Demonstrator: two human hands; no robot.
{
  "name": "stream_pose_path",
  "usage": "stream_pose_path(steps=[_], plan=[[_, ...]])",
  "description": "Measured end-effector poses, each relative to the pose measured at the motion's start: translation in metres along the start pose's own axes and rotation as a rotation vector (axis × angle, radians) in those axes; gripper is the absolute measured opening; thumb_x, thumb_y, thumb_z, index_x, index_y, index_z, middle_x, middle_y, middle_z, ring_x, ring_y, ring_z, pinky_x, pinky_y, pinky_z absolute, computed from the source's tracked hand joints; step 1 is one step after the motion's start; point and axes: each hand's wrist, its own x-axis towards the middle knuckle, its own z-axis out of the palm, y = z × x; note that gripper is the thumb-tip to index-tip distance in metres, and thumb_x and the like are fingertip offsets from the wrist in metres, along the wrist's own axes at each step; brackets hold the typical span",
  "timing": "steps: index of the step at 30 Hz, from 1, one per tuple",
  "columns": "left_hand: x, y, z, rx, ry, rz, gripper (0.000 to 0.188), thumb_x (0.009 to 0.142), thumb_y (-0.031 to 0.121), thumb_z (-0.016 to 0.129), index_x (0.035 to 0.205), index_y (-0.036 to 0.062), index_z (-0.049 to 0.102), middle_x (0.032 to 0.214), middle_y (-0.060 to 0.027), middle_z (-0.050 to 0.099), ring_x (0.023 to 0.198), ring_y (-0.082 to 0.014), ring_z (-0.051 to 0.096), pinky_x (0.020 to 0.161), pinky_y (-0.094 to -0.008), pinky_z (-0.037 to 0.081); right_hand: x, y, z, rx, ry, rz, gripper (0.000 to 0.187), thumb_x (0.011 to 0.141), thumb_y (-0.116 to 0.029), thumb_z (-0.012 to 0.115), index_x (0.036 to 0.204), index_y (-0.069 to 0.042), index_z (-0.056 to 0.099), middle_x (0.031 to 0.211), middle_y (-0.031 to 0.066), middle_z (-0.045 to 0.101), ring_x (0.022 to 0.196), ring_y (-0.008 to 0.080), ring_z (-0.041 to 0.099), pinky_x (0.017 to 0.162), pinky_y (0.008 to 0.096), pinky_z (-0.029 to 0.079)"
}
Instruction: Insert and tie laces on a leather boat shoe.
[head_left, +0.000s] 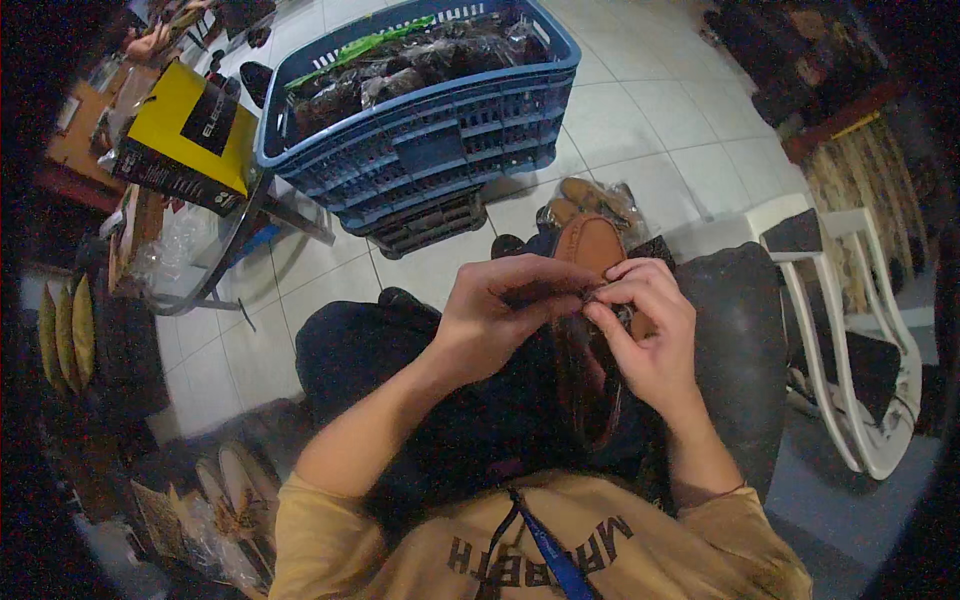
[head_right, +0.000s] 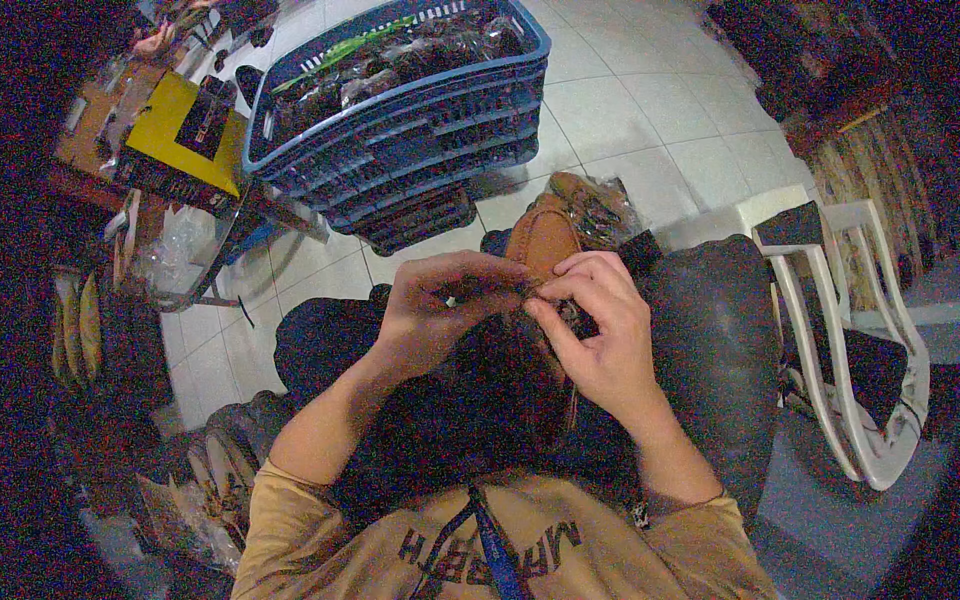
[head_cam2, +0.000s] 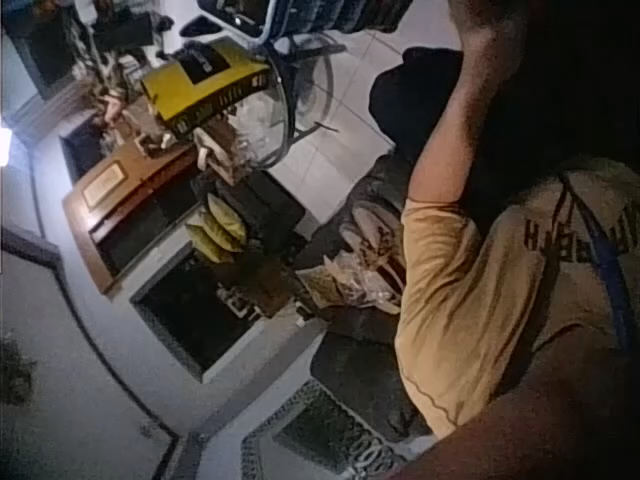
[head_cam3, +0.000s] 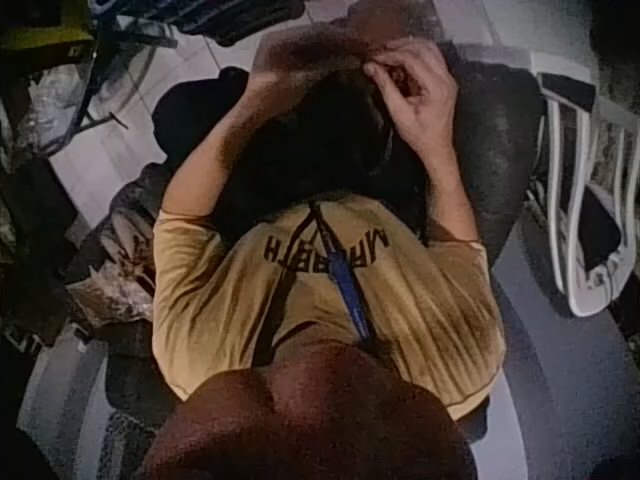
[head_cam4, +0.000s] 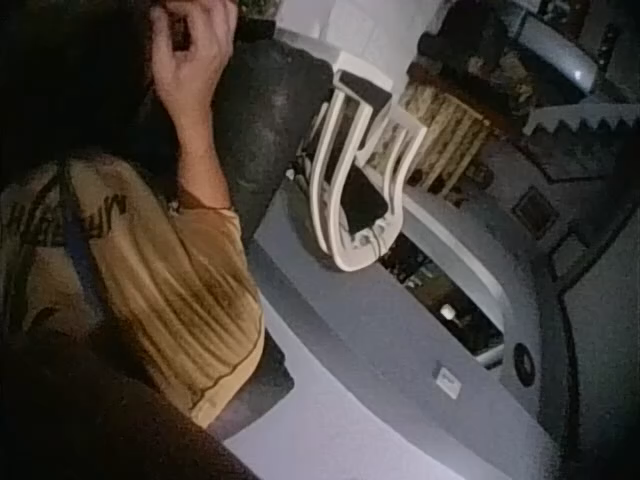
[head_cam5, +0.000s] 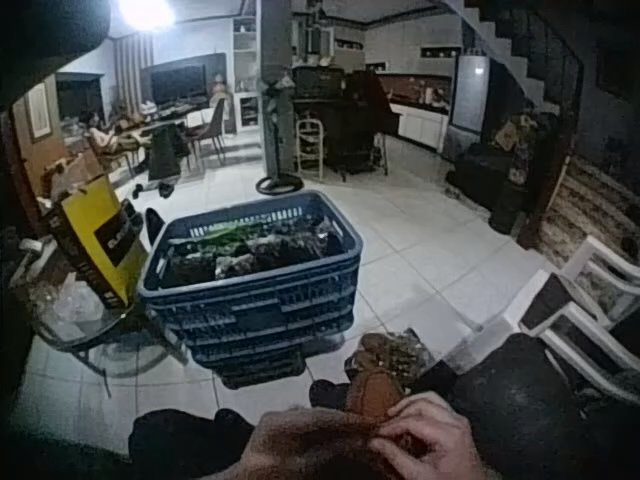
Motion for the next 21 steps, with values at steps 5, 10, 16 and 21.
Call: stream_pose_path(steps=[5, 10, 16, 21], plan=[[-0.002, 0.012, -0.002, -0.107, -0.008, -0.163, 0.022, 0.088, 0.0, 0.078, 0.11, 0.002, 0.077, 0.109, -0.0087, 0.076, 0.104, -0.015, 0.07, 0.092, -0.0316, 0.056, 0.0, -0.004, 0.002, -0.09, 0.012, -0.031, 0.017, 0.08, -0.009, 0.082, 0.09, -0.002, 0.07, 0.093, 0.0136, 0.066, 0.102, 0.0318, 0.064, 0.089, 0.0409, 0.051], [-0.001, 0.003, -0.006, -0.007, -0.034, -0.04, 0.021, 0.087, 0.0, 0.078, 0.108, 0.0022, 0.076, 0.109, -0.008, 0.076, 0.102, -0.0162, 0.071, 0.09, -0.0327, 0.057, 0.0, -0.003, 0.0, -0.051, -0.039, -0.017, 0.014, 0.083, -0.009, 0.079, 0.092, -0.002, 0.07, 0.097, 0.0131, 0.068, 0.106, 0.033, 0.063, 0.094, 0.042, 0.049], [0.005, -0.007, -0.007, 0.226, -0.081, 0.34, 0.023, 0.084, -0.001, 0.079, 0.106, 0.0049, 0.076, 0.106, -0.0099, 0.076, 0.098, -0.0242, 0.074, 0.087, -0.0351, 0.059, 0.002, 0.003, -0.003, 0.1, -0.138, 0.074, 0.012, 0.095, -0.014, 0.067, 0.094, -0.002, 0.069, 0.101, 0.0105, 0.068, 0.115, 0.0337, 0.058, 0.103, 0.0438, 0.044], [0.004, -0.014, 0.0, 0.244, -0.062, 0.391, 0.024, 0.083, -0.002, 0.079, 0.105, 0.0048, 0.076, 0.105, -0.0098, 0.076, 0.099, -0.0262, 0.074, 0.084, -0.0362, 0.06, -0.002, 0.005, 0.001, 0.064, -0.16, 0.084, 0.018, 0.101, -0.016, 0.059, 0.096, -0.002, 0.068, 0.103, 0.0102, 0.067, 0.119, 0.034, 0.056, 0.106, 0.0445, 0.04]])
